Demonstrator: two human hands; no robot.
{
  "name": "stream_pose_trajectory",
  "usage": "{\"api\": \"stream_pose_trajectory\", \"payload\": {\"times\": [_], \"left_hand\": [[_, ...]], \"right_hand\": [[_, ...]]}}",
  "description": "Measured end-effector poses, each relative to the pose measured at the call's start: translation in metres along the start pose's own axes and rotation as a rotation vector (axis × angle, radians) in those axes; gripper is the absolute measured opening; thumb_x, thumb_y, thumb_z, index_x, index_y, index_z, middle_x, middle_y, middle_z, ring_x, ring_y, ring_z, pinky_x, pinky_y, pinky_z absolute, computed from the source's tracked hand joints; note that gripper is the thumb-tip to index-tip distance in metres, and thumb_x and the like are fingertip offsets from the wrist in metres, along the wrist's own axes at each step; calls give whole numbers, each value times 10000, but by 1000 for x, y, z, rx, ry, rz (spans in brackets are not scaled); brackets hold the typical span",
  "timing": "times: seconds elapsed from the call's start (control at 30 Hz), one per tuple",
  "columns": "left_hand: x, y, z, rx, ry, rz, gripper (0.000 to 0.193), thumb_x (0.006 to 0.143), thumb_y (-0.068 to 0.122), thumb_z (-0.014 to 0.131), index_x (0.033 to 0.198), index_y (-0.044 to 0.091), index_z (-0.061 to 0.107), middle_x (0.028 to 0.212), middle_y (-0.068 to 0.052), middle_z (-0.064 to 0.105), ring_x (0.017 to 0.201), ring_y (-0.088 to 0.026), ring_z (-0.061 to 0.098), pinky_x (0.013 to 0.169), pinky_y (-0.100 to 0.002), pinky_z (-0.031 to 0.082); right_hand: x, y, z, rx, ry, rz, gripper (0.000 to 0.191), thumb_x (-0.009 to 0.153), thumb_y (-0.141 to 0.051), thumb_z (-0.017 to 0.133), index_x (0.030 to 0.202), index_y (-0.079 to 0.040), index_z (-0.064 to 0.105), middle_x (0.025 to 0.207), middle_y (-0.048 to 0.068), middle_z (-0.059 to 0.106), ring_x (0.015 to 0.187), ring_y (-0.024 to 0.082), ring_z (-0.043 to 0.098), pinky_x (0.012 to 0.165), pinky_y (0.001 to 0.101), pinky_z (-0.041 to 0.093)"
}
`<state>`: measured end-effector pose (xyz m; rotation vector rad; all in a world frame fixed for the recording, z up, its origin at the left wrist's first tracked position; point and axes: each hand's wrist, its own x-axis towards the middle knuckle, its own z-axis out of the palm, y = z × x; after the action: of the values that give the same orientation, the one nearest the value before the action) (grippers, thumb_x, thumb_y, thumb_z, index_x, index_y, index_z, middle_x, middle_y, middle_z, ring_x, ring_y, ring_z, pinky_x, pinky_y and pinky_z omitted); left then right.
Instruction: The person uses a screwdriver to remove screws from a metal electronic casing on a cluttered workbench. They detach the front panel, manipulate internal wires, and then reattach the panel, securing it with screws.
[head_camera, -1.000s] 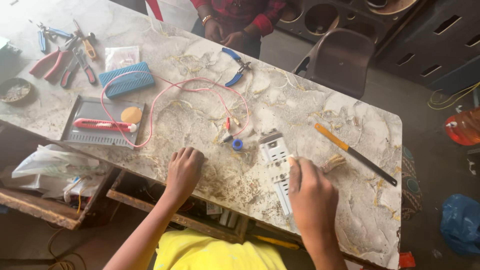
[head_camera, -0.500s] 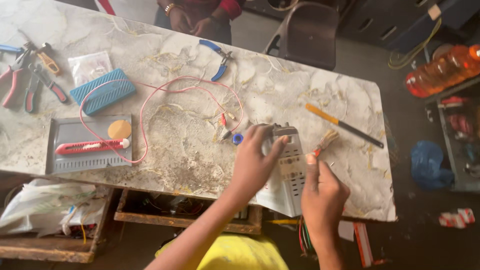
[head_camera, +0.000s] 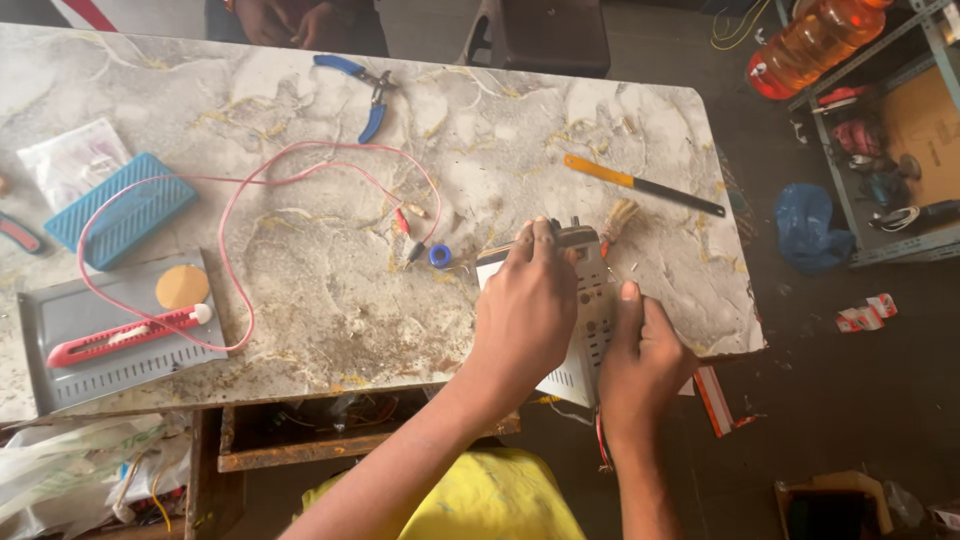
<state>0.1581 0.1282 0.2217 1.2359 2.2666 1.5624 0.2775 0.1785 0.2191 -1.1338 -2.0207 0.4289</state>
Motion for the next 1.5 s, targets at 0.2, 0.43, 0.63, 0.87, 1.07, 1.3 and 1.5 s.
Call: {"api": "stream_pose_trajectory", "payload": {"times": [0.2, 0.43, 0.63, 0.87, 1.07, 1.3, 1.5], "left_hand": [[-4, 5, 4, 23, 63, 63, 395, 912, 108, 539, 1240, -112, 542, 1096, -313, 669, 862, -483, 696, 642, -506, 572], [-4, 10, 11, 129, 128, 36, 450, 920, 142, 554, 1264, -146, 512, 1117, -352, 646, 759, -468, 698, 566, -489, 574], [-9, 12, 15, 118, 25, -102, 332, 993, 189, 541, 1210, -61, 566, 1078, -274, 673, 806, -453, 703, 615, -502, 573], [58, -26, -18, -61, -129, 216, 570, 999, 512, 551, 1126, -31, 671, 1087, -234, 697, 952, -434, 681, 796, -509, 511], [72, -50, 27, -160, -678, 41, 652, 941, 626, 463, 885, 31, 726, 760, -187, 714, 708, -343, 669, 651, -488, 481], [64, -47, 43, 54, -141, 453, 470, 1042, 406, 421, 1020, 83, 761, 779, -188, 650, 708, -429, 610, 586, -549, 429], [54, -48, 49, 1, -209, -130, 596, 1019, 465, 443, 802, -42, 671, 779, -268, 679, 795, -497, 642, 722, -574, 496]], "right_hand": [[4, -2, 0, -21, 41, 17, 284, 1029, -222, 634, 895, 15, 712, 714, 207, 643, 598, 324, 574, 636, 420, 483], [10, -9, -6, -47, 55, 18, 262, 998, -224, 662, 885, 9, 693, 734, 231, 645, 678, 427, 596, 640, 449, 483], [7, 6, -1, -5, -34, 96, 278, 1025, -244, 613, 920, -3, 700, 738, 231, 649, 635, 411, 612, 611, 475, 459], [21, 71, 2, 153, -39, 96, 280, 1020, -259, 600, 968, -7, 713, 769, 158, 694, 689, 244, 614, 688, 367, 502], [28, 87, 2, 202, -157, 130, 257, 1019, -257, 603, 1024, -27, 717, 839, 127, 718, 753, 245, 639, 729, 351, 508], [37, 16, 12, 89, -97, -269, 309, 995, -159, 592, 1251, 13, 595, 1129, 172, 634, 1082, 347, 605, 914, 467, 484], [42, -8, 37, 117, -143, -88, 247, 1031, -199, 516, 1117, 25, 572, 1064, 200, 612, 1046, 391, 579, 908, 517, 455]]}}
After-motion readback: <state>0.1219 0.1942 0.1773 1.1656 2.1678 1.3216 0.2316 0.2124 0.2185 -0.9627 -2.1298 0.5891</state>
